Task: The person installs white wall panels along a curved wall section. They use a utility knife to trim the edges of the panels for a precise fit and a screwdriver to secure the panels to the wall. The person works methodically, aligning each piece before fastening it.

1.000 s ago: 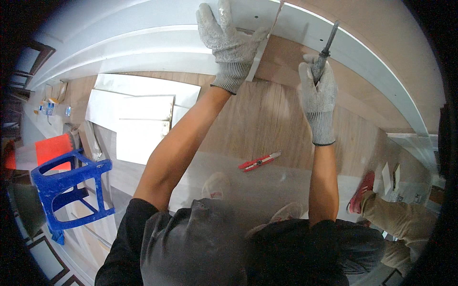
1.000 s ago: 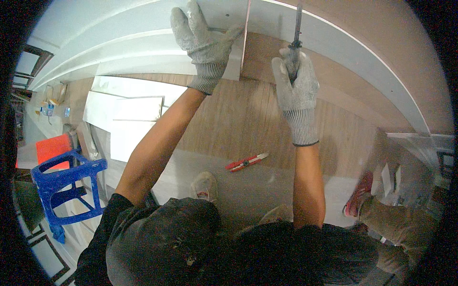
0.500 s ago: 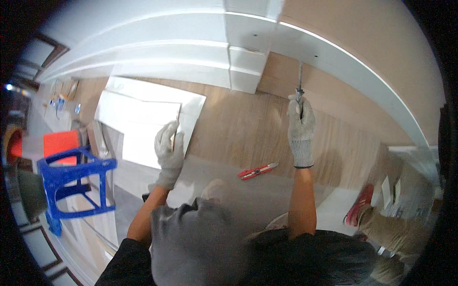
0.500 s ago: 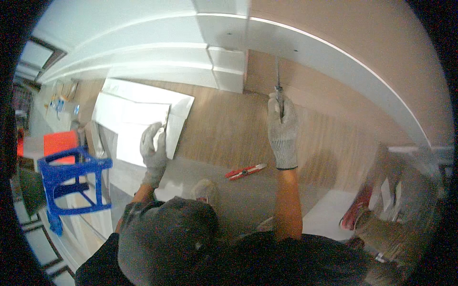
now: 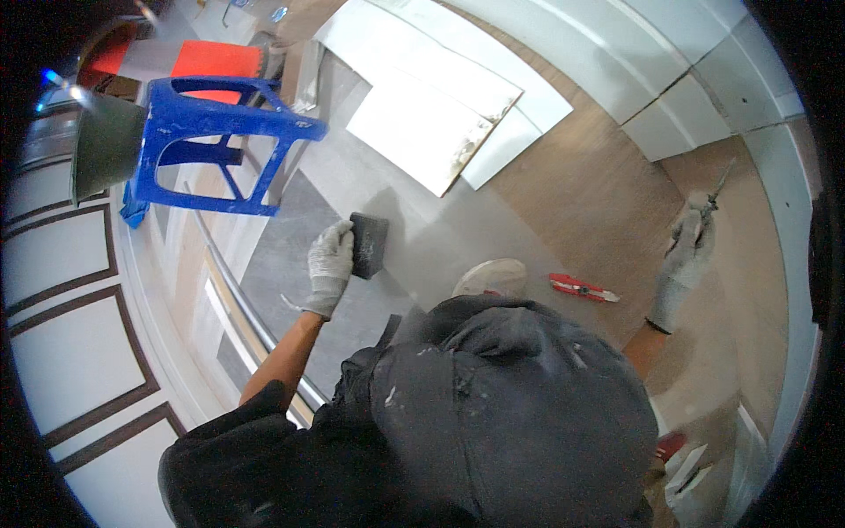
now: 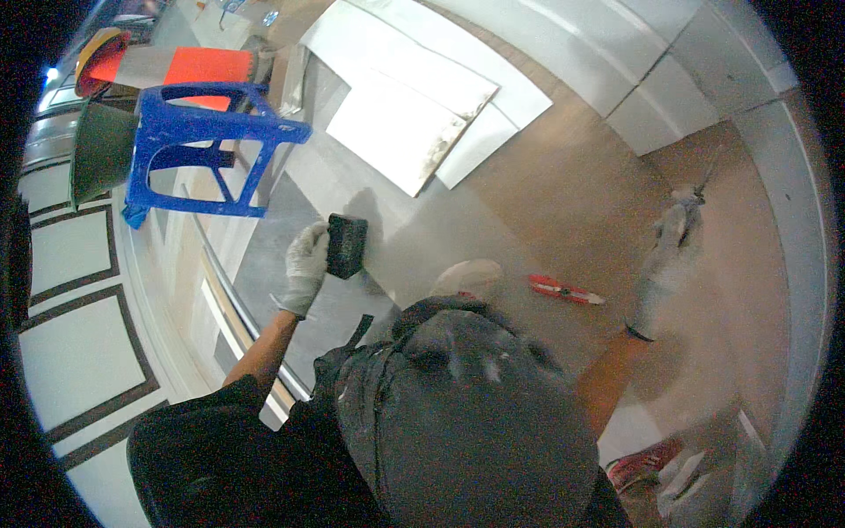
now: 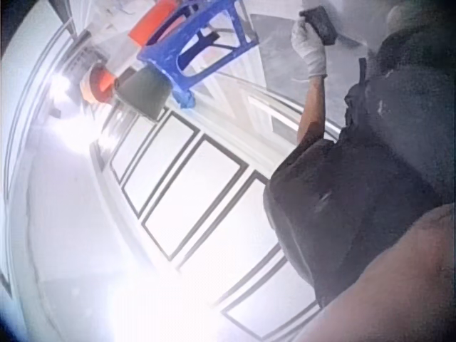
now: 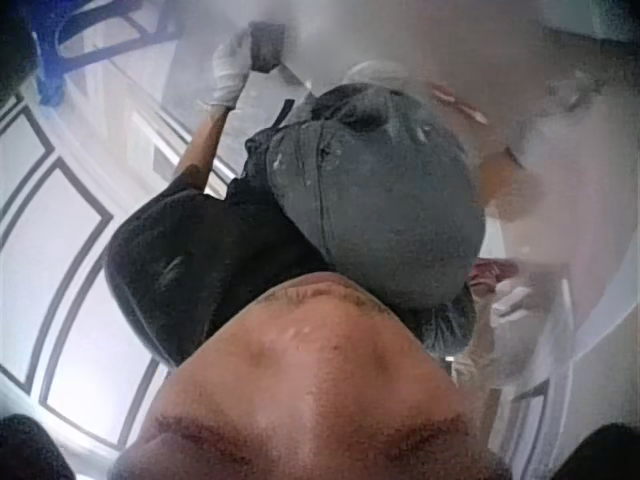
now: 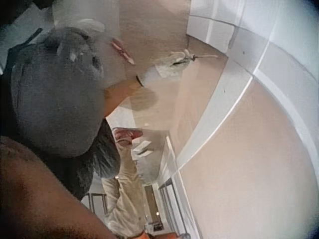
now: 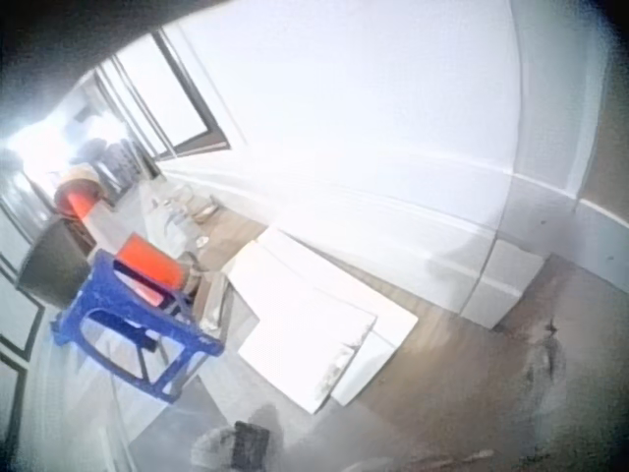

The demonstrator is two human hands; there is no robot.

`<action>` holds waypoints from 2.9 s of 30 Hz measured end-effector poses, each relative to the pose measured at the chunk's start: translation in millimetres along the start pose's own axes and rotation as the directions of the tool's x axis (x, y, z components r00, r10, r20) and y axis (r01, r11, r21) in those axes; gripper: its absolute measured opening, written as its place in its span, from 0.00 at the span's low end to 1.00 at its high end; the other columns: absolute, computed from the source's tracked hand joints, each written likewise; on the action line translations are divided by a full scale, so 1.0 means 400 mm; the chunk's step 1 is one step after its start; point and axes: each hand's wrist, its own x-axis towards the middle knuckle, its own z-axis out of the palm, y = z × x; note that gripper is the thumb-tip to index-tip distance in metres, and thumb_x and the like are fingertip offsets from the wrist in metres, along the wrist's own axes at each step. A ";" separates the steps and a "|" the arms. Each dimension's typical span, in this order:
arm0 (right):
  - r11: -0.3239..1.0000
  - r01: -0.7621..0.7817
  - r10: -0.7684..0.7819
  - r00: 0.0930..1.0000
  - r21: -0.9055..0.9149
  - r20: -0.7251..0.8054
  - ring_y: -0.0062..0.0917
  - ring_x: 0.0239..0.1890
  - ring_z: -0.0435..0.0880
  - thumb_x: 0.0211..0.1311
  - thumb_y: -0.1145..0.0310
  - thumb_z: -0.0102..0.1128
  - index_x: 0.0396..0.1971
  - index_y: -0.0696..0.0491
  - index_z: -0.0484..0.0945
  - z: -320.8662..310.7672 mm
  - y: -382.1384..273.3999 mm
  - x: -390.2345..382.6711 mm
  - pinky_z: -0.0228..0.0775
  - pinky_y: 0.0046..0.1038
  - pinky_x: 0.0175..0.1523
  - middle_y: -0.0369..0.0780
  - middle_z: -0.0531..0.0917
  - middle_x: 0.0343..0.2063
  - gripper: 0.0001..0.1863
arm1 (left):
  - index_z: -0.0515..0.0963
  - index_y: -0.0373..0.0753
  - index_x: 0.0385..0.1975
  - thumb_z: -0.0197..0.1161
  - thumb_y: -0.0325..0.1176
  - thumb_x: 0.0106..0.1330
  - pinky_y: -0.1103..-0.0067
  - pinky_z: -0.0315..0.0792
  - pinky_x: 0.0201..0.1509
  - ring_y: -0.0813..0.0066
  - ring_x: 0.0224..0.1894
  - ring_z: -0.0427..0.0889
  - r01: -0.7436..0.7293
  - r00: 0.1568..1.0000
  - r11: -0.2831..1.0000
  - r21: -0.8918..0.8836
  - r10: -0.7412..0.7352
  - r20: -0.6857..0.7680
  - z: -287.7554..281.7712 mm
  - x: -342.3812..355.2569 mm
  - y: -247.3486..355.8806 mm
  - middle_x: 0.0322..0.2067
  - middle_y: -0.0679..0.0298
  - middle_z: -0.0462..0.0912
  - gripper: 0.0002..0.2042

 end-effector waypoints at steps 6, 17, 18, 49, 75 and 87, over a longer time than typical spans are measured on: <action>0.986 -0.152 0.153 0.988 -0.063 0.009 0.12 0.26 0.67 0.78 0.53 0.55 0.55 0.51 0.80 -0.012 -0.032 0.000 0.61 0.20 0.30 0.27 0.72 0.26 0.19 | 0.82 0.47 0.48 0.64 0.38 0.66 0.59 0.77 0.50 0.51 0.45 0.85 -0.167 0.966 0.913 0.373 0.076 0.247 0.029 -0.008 -0.009 0.43 0.58 0.86 0.12; 0.978 0.091 -0.086 0.996 -0.189 0.031 0.28 0.50 0.85 0.76 0.60 0.55 0.56 0.56 0.80 -0.028 -0.021 -0.004 0.75 0.30 0.57 0.44 0.87 0.51 0.19 | 0.77 0.45 0.37 0.61 0.36 0.62 0.54 0.75 0.40 0.51 0.39 0.85 -0.281 0.955 0.859 0.427 0.203 0.218 0.133 0.003 -0.098 0.35 0.58 0.84 0.06; 0.980 0.058 -0.047 0.997 -0.191 0.059 0.29 0.50 0.85 0.76 0.60 0.55 0.55 0.57 0.80 -0.032 -0.036 -0.004 0.75 0.31 0.57 0.44 0.86 0.50 0.18 | 0.77 0.45 0.35 0.61 0.37 0.63 0.54 0.75 0.39 0.50 0.38 0.85 -0.271 0.956 0.842 0.466 0.178 0.234 0.135 0.004 -0.097 0.35 0.57 0.84 0.06; 0.996 -0.037 0.039 0.999 -0.085 0.023 0.27 0.40 0.84 0.75 0.58 0.57 0.48 0.57 0.81 -0.042 -0.069 -0.014 0.75 0.31 0.48 0.43 0.86 0.38 0.17 | 0.79 0.45 0.38 0.62 0.39 0.64 0.55 0.77 0.43 0.50 0.41 0.85 -0.320 0.893 0.806 0.499 0.081 0.442 0.086 0.027 -0.068 0.36 0.56 0.84 0.08; 0.994 -0.106 0.101 0.952 0.004 0.288 0.19 0.30 0.75 0.75 0.55 0.58 0.50 0.54 0.80 0.039 -0.074 -0.070 0.70 0.28 0.38 0.36 0.79 0.29 0.18 | 0.84 0.35 0.45 0.66 0.35 0.72 0.82 0.75 0.33 0.80 0.28 0.79 0.192 0.894 0.849 -0.492 0.055 0.444 0.069 0.205 0.435 0.27 0.66 0.83 0.10; 0.929 -0.185 0.031 0.903 0.322 0.428 0.32 0.33 0.85 0.66 0.51 0.65 0.43 0.54 0.79 0.083 -0.136 -0.135 0.76 0.34 0.42 0.42 0.83 0.29 0.20 | 0.77 0.35 0.59 0.66 0.42 0.72 0.83 0.77 0.42 0.82 0.40 0.82 0.197 0.467 0.829 -0.523 0.389 0.794 0.162 0.133 0.938 0.44 0.62 0.84 0.21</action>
